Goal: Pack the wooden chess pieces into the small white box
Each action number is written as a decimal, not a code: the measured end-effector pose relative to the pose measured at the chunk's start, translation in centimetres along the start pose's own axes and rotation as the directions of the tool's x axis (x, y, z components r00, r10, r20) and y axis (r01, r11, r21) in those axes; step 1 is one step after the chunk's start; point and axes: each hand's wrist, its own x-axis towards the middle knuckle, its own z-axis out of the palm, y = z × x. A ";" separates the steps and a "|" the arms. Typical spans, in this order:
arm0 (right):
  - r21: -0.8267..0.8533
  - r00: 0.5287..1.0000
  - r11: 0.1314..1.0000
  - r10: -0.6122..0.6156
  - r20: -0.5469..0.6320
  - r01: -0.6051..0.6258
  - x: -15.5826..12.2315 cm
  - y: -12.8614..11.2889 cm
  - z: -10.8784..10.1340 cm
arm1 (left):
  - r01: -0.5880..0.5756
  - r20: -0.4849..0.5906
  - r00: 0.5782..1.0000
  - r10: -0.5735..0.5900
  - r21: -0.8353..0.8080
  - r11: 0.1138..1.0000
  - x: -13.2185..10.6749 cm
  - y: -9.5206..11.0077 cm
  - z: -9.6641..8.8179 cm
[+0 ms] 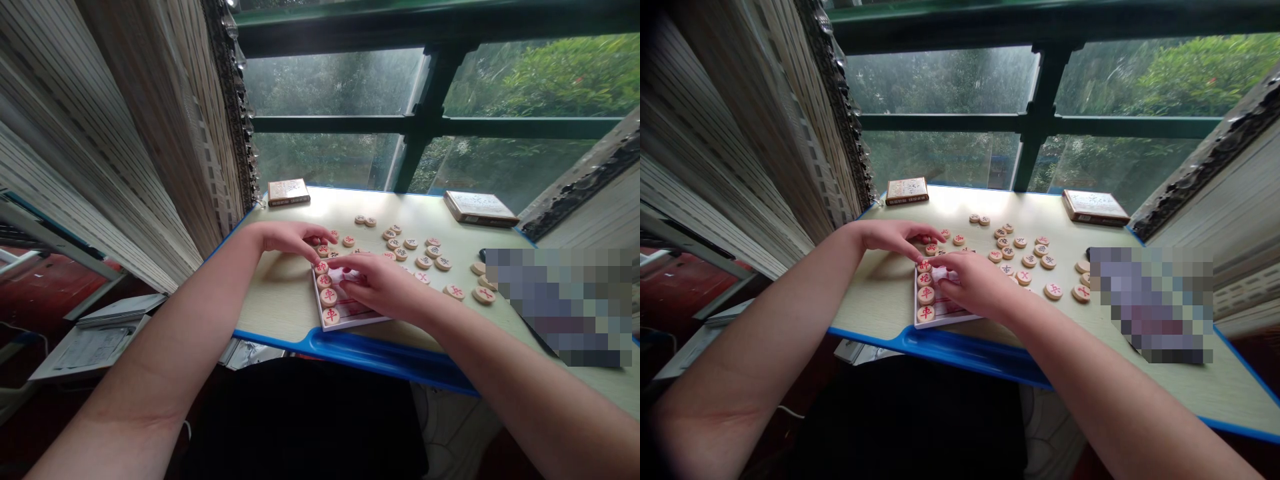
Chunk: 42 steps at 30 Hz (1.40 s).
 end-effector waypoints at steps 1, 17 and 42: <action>0.002 1.000 1.000 -0.001 -0.004 0.001 0.0 0.0 0.0 | -0.002 0.001 1.000 0.002 -0.004 1.000 0.0 0.0 0.0; -0.124 0.891 0.992 -0.061 -0.450 0.005 0.9 3.6 -0.9 | 0.008 -0.184 0.982 -0.051 -0.226 0.974 0.7 -1.1 0.0; -0.183 0.971 0.961 0.178 -0.160 -0.206 1.5 5.3 -0.5 | 0.005 -0.394 0.919 0.001 0.014 1.000 2.1 -2.2 0.9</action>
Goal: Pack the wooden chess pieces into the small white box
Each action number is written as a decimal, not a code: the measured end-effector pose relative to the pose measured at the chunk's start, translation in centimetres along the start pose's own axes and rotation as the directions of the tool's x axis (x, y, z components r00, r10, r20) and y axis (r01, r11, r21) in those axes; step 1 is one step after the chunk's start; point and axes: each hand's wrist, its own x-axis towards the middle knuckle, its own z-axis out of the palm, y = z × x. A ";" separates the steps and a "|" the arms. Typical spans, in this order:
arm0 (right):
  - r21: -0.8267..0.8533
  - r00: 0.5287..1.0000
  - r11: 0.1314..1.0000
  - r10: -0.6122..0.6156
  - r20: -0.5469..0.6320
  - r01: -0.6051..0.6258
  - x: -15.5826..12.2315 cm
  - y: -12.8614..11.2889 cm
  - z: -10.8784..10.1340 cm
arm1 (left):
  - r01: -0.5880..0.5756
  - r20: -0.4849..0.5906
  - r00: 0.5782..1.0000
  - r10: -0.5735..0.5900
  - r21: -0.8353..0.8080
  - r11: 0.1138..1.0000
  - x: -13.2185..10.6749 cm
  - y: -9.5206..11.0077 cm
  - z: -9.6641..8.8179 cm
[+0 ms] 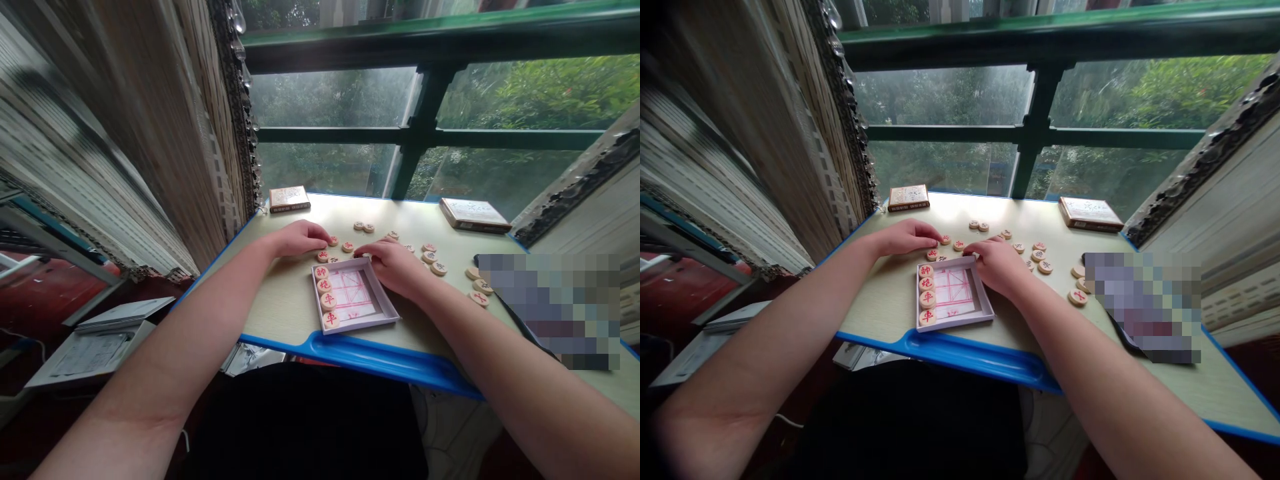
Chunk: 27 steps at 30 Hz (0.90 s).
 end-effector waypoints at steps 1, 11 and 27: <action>-0.006 1.000 1.000 0.001 0.001 -0.001 0.0 0.0 0.0 | -0.006 0.004 1.000 0.006 0.002 1.000 0.0 0.1 0.0; -0.058 0.998 0.996 -0.068 -0.006 0.067 0.2 -0.1 -0.1 | 0.053 -0.020 0.999 -0.051 0.168 0.984 -0.4 1.2 0.2; 0.085 0.840 0.954 0.292 -0.457 -0.286 -1.1 1.5 -5.3 | 0.029 0.042 0.999 -0.034 0.110 0.993 -0.3 0.9 0.0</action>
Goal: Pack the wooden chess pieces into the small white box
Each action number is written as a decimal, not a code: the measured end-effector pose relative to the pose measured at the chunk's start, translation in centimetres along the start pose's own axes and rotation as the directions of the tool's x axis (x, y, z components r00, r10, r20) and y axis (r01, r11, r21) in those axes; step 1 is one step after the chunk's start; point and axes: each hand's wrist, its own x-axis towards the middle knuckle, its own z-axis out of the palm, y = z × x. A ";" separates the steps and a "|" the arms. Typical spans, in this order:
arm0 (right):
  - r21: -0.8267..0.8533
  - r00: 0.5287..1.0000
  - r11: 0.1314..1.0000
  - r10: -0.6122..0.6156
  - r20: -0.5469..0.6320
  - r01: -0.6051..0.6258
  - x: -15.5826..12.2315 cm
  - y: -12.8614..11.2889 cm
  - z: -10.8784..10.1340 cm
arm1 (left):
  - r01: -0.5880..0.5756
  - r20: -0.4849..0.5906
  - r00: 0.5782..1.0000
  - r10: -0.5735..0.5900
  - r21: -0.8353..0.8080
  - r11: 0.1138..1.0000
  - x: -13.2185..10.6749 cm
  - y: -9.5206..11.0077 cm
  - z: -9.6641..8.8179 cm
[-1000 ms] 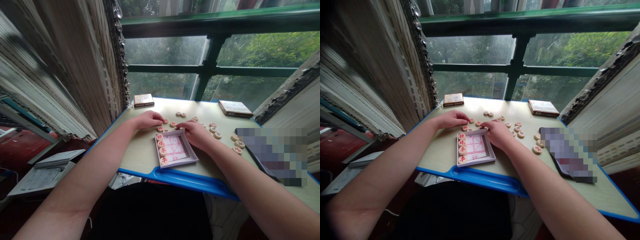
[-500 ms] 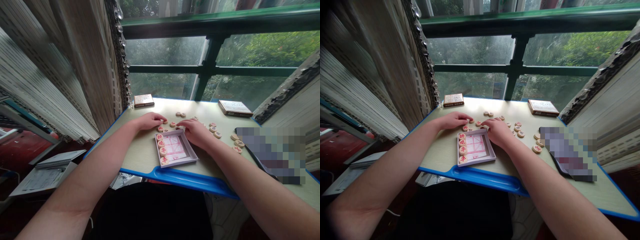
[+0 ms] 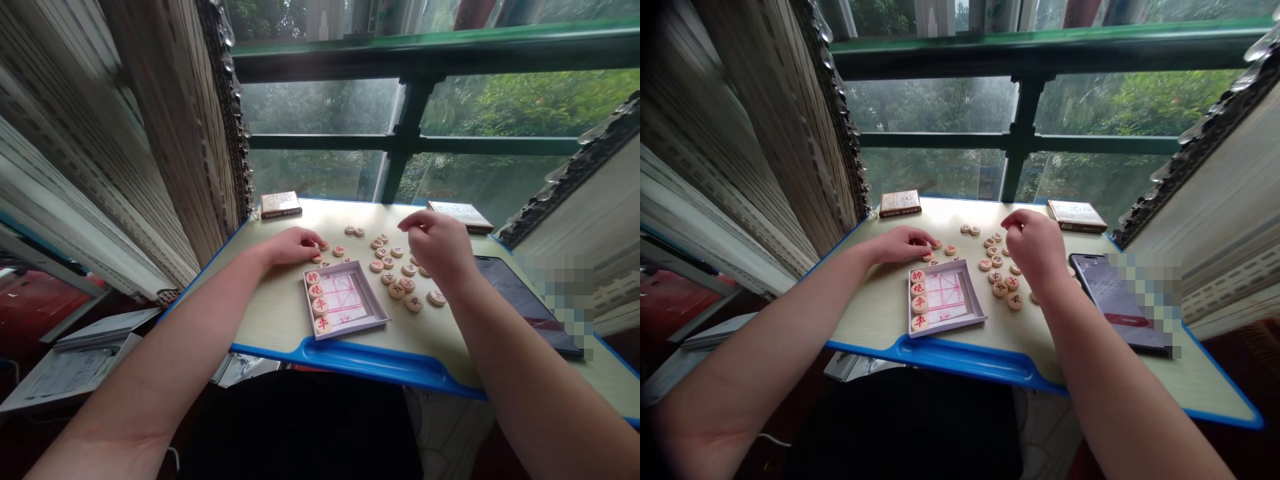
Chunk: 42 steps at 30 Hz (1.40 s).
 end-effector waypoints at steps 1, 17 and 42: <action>-0.008 1.000 1.000 0.020 0.013 -0.020 0.1 0.2 -0.2 | -0.001 -0.001 1.000 0.001 -0.008 1.000 0.0 0.1 0.1; -0.208 0.840 0.949 -0.091 0.534 0.235 -0.8 0.4 1.9 | 0.017 0.042 0.999 -0.015 -0.047 0.999 -0.2 0.2 -0.2; -0.411 0.729 0.908 0.230 0.645 0.077 -0.1 1.2 -0.5 | 0.007 -0.018 1.000 -0.007 0.008 1.000 0.0 0.6 0.2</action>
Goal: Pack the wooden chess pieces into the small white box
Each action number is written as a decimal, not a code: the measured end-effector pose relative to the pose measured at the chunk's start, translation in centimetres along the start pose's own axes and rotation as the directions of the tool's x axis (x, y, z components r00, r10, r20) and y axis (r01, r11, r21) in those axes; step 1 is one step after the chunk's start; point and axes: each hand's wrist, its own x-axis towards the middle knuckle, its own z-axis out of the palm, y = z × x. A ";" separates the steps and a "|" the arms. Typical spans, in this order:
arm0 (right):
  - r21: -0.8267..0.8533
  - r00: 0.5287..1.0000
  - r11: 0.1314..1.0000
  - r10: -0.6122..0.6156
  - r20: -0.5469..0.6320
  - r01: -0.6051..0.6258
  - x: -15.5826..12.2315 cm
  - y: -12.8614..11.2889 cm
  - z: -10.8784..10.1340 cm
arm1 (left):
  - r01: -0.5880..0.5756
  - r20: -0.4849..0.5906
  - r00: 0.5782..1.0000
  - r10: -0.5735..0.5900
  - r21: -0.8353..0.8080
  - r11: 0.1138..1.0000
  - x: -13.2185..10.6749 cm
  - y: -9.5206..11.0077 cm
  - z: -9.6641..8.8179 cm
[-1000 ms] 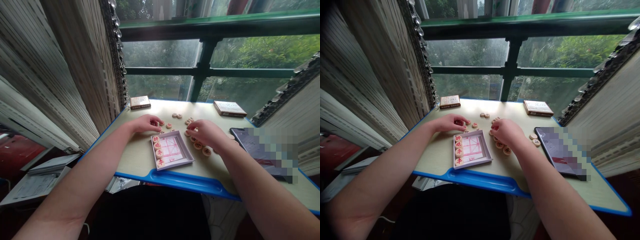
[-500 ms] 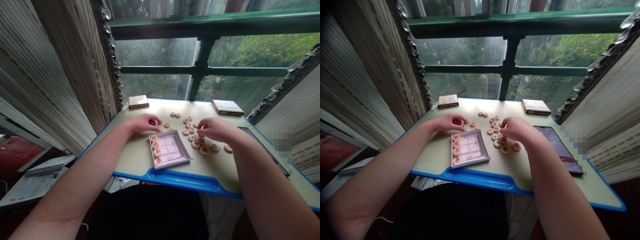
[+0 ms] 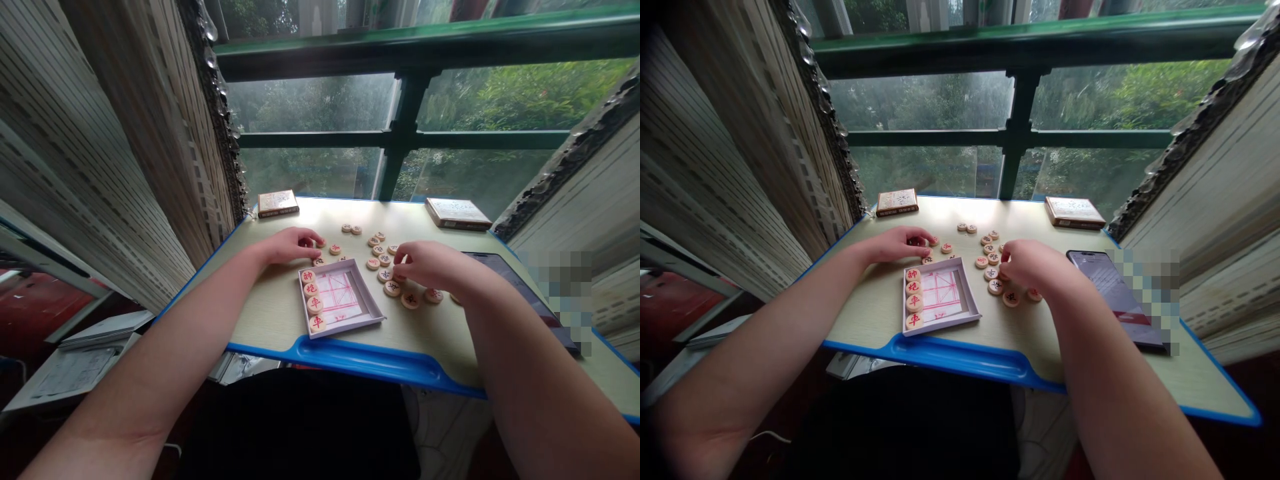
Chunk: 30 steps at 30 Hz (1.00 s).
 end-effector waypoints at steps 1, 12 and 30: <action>-0.002 1.000 1.000 0.003 -0.004 -0.003 0.0 0.0 0.0 | 0.002 0.006 1.000 -0.002 -0.007 1.000 0.0 0.0 0.0; -0.068 0.999 0.997 -0.035 0.015 0.036 -0.7 -0.3 -0.2 | -0.006 0.006 1.000 0.006 0.021 1.000 0.2 -0.2 0.1; -0.025 0.988 0.994 -0.113 -0.109 0.111 -0.1 -0.4 0.9 | 0.015 -0.038 0.999 -0.014 0.039 0.999 0.0 0.1 0.2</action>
